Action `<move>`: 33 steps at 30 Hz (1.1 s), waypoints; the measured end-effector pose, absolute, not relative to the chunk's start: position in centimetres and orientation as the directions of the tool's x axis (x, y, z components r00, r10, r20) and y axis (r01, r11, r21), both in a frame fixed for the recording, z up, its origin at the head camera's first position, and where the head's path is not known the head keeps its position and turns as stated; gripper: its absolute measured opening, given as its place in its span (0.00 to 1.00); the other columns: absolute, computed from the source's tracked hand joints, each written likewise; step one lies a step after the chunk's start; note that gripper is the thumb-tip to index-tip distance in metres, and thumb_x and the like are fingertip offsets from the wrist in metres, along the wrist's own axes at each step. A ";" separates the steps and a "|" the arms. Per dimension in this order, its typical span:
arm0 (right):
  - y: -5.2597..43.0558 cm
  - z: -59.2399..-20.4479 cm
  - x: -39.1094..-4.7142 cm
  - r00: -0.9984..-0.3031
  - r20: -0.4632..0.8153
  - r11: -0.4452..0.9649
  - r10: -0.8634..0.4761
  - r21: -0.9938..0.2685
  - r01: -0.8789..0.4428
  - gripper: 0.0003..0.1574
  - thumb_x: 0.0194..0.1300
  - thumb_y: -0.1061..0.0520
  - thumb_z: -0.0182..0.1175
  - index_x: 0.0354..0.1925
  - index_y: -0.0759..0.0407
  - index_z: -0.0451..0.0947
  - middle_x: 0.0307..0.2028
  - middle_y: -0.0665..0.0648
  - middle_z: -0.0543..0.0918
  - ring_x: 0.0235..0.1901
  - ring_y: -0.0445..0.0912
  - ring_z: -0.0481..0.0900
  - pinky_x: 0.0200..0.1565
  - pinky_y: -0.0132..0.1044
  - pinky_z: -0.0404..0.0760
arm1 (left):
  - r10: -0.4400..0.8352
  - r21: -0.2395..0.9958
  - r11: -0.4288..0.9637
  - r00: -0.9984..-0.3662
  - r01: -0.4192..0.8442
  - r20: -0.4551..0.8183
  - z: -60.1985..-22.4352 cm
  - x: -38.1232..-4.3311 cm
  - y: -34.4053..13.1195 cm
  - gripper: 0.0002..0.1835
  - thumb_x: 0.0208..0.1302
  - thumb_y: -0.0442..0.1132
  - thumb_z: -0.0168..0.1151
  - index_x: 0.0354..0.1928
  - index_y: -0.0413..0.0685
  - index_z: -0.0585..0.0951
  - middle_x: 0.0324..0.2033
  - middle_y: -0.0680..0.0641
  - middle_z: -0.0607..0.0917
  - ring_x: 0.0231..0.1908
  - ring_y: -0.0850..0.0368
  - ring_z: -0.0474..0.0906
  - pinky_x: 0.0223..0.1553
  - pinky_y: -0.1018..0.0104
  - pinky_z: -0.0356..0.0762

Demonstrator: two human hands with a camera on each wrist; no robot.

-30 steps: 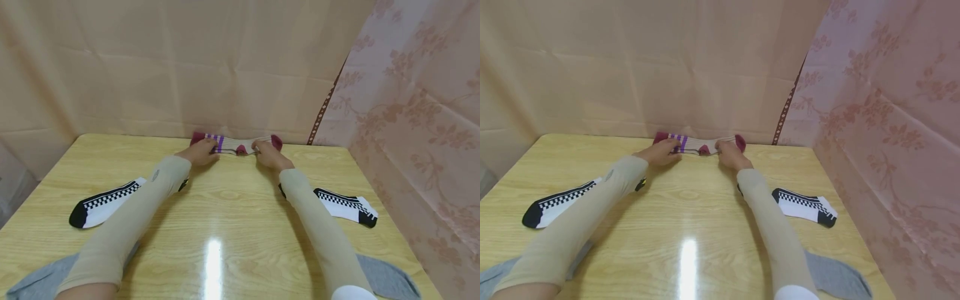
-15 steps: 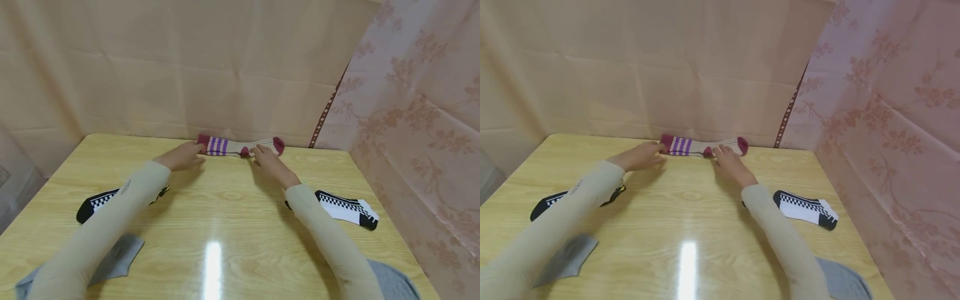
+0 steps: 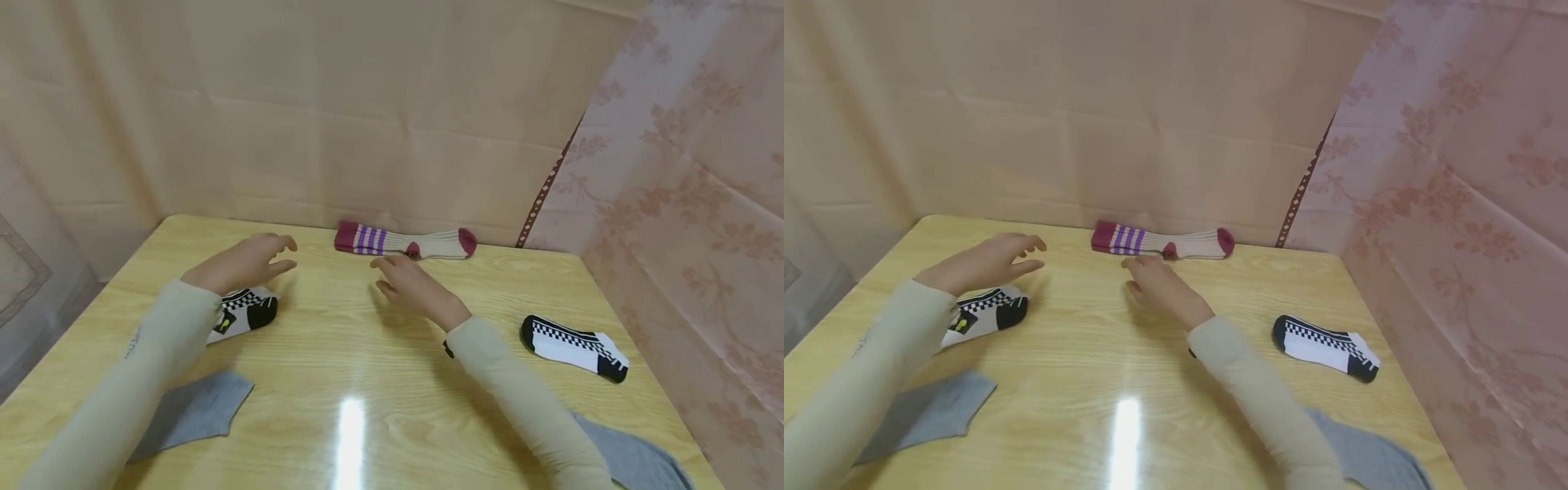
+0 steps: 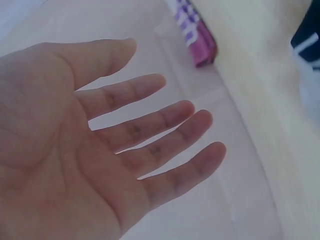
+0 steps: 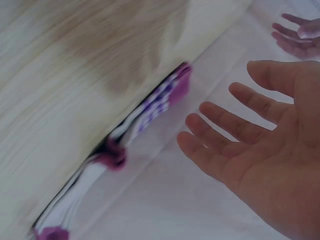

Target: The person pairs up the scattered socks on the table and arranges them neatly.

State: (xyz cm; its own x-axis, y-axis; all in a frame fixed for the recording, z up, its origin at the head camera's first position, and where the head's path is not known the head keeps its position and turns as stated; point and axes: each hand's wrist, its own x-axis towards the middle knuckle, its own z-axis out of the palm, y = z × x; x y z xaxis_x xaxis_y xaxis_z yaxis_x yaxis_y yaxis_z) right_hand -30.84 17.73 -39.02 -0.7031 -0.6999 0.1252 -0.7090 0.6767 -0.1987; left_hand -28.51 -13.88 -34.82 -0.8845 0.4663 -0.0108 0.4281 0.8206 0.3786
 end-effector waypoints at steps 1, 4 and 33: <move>17.4 -38.9 -30.7 -0.703 0.117 0.675 -0.702 -0.207 -0.708 0.24 0.74 0.57 0.56 0.65 0.63 0.70 0.58 0.64 0.77 0.58 0.55 0.75 0.58 0.44 0.77 | 0.464 0.377 0.821 -0.886 0.429 -0.002 -34.6 -28.2 -14.1 0.20 0.75 0.42 0.55 0.60 0.36 0.73 0.58 0.33 0.77 0.57 0.36 0.75 0.57 0.40 0.73; 16.3 -38.5 -30.3 -0.684 0.120 0.650 -0.720 -0.228 -0.725 0.24 0.75 0.57 0.55 0.65 0.63 0.70 0.58 0.64 0.78 0.57 0.54 0.76 0.57 0.43 0.77 | 0.449 0.367 0.829 -0.893 0.423 0.014 -33.9 -27.2 -14.7 0.20 0.75 0.42 0.55 0.60 0.35 0.74 0.57 0.32 0.78 0.56 0.36 0.76 0.55 0.40 0.74; 5.7 -37.2 -31.0 -0.634 0.054 0.575 -0.772 -0.367 -0.732 0.19 0.75 0.63 0.48 0.61 0.62 0.73 0.54 0.59 0.81 0.50 0.44 0.78 0.54 0.35 0.77 | 0.240 0.249 0.952 -0.940 0.179 -0.241 -35.3 -22.6 -22.8 0.19 0.64 0.39 0.65 0.47 0.28 0.76 0.46 0.26 0.80 0.45 0.32 0.78 0.43 0.43 0.77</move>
